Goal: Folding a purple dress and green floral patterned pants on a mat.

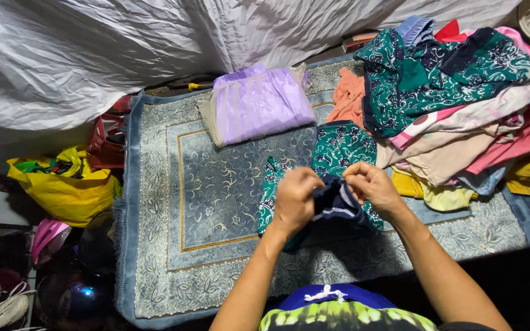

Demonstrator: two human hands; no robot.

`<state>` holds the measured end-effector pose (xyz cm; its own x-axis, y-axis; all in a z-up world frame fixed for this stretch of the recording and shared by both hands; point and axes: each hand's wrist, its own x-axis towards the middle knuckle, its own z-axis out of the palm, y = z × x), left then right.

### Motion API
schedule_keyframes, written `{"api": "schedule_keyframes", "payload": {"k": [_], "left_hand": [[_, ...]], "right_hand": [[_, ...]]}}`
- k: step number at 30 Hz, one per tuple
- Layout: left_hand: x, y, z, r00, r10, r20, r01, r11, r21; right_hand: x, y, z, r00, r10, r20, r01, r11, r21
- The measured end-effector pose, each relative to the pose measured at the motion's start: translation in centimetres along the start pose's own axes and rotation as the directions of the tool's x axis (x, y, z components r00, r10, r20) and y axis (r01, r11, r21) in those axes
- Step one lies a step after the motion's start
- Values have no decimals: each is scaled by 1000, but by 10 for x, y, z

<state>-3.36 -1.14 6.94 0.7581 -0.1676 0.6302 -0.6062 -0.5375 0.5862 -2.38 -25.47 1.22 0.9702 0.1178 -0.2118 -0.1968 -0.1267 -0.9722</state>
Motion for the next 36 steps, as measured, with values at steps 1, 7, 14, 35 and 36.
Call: {"api": "schedule_keyframes", "payload": {"k": [1,7,14,35,36], "left_hand": [[-8,-2,5,988,11,152,-3,999,-49],[-78,-42,47,891,-36,452,80,994,-77],[-93,-48,35,895,-287,342,312,950,-19],[-33,-50,7,899,-170,404,178,984,18],[-16,-47,-12,901,-166,402,174,985,17]], "right_hand": [[1,-5,-1,1000,23,-10,-22,994,107],[9,17,0,998,-60,-36,60,998,-8],[-19,16,44,986,-99,131,156,817,-555],[29,-83,-7,808,-493,-324,376,854,-360],[28,-92,-19,805,-496,-325,379,852,-362]]}}
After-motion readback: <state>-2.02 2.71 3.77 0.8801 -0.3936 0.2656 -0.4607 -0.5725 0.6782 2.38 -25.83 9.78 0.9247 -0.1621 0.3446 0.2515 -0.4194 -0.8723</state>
